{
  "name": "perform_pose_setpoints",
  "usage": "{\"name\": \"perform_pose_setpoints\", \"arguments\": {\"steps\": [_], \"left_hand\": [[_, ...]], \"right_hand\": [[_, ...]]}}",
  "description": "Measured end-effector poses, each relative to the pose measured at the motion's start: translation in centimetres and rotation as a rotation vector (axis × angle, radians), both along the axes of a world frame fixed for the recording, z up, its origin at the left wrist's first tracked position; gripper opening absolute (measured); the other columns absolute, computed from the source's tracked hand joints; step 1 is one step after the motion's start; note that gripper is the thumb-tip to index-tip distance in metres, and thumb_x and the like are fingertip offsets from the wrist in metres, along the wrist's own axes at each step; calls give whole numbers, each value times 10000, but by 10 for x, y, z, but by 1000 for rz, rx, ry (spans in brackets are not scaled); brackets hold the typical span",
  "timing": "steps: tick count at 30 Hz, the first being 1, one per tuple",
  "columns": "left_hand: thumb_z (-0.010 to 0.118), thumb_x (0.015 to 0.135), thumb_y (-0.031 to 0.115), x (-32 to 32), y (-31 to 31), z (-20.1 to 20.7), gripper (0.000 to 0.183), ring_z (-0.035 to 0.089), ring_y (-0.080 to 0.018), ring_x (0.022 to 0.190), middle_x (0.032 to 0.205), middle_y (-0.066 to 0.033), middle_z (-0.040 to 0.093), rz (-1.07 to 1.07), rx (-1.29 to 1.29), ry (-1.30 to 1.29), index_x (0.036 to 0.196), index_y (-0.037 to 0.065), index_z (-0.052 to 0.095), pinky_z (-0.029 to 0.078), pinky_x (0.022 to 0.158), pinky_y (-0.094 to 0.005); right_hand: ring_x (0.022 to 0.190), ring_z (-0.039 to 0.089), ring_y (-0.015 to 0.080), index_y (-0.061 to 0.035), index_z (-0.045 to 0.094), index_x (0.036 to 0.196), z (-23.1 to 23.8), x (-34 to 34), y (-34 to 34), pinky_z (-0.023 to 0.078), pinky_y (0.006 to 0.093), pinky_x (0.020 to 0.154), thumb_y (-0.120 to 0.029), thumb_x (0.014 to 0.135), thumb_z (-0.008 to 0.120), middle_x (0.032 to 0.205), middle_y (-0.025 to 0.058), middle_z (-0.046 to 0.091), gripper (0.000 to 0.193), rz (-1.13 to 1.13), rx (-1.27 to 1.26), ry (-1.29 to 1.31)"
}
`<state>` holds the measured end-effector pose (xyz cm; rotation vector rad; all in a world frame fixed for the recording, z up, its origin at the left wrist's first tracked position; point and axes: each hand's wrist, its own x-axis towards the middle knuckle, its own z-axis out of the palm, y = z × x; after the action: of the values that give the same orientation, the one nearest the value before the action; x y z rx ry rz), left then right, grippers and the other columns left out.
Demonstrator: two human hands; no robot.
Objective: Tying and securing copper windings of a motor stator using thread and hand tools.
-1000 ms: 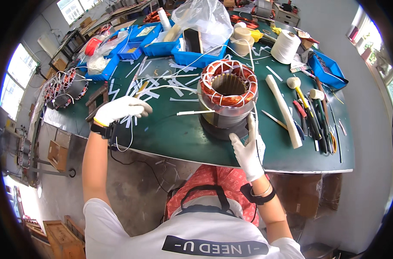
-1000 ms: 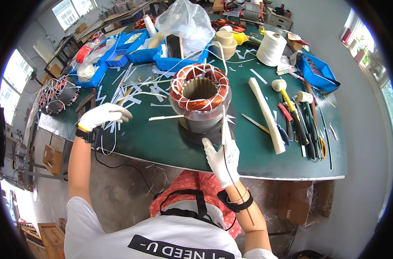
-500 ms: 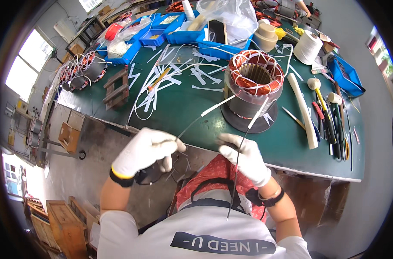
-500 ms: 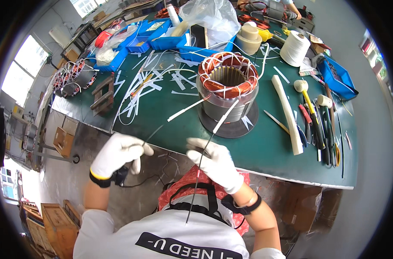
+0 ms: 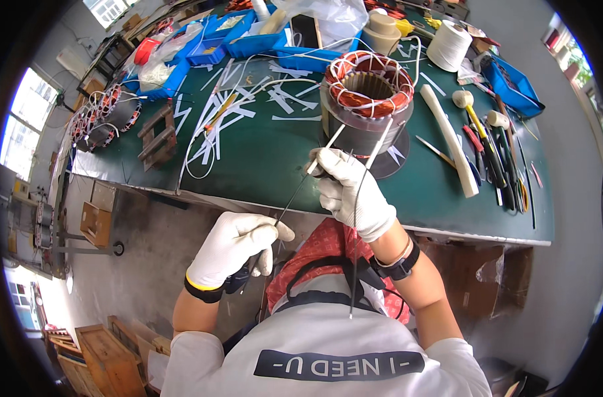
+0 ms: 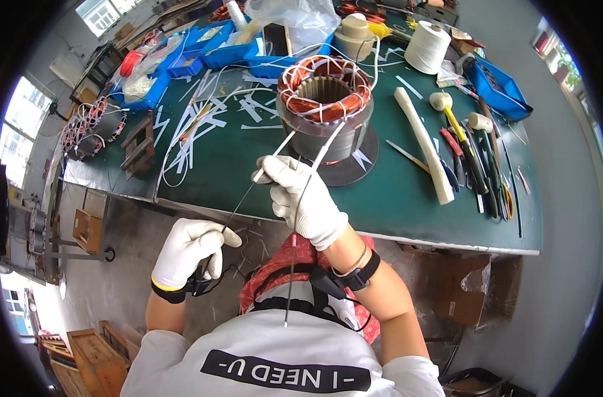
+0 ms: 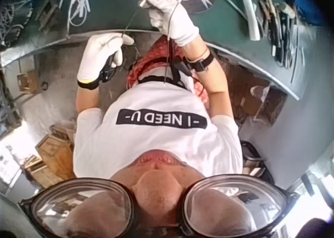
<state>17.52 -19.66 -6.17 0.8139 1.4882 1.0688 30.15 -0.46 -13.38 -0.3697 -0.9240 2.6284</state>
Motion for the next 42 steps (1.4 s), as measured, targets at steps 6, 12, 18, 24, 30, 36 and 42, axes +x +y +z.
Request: {"name": "perform_pose_setpoints", "arguments": {"steps": [6,12,18,24,30,36,42], "left_hand": [[526,966,137,8,4,-7,259,603,-101,570,672,-66,665,-23,-17,-27,1056,-68,658,489,538,-238],[558,985,239,6,43,-44,354,647,-119,733,871,-100,700,14,395,224,1167,-59,610,542,691,-258],[575,965,252,26,115,-38,356,612,-80,677,812,-62,688,90,270,40,1131,-54,648,505,632,-217],[565,976,219,34,126,-63,277,625,-91,658,802,-65,680,140,228,-167,1027,-39,650,510,610,-204],[565,964,183,44,128,-55,203,637,-100,660,778,-52,673,157,234,-152,986,-12,620,517,618,-222],[539,966,154,33,121,-50,182,518,-133,527,665,-56,585,236,216,-519,974,-22,583,421,511,-271],[523,996,232,23,118,-53,248,472,-111,530,663,-29,564,229,212,-815,975,-7,580,391,524,-264]], "right_hand": [[457,313,24,-69,598,946,1,9,4,257,203,420,-328,931,647,752,-31,573,264,48,61,-62],[459,326,21,-61,607,848,15,37,9,262,206,417,-306,908,676,673,-37,544,261,-32,59,-76],[671,560,67,9,657,974,5,59,11,455,223,607,-233,946,625,774,16,636,245,-292,515,-253],[659,573,64,42,666,1021,28,80,32,472,224,607,-207,948,602,815,32,672,268,-326,337,-258],[659,557,60,40,663,918,35,48,28,463,234,606,-172,916,633,727,8,644,213,-489,554,-289],[436,308,6,-59,637,866,22,85,49,192,199,385,-246,907,674,674,-18,569,195,-242,149,-262],[443,329,2,-71,617,912,-5,88,72,215,188,387,-264,905,682,714,-21,578,204,-145,261,-296]]}}
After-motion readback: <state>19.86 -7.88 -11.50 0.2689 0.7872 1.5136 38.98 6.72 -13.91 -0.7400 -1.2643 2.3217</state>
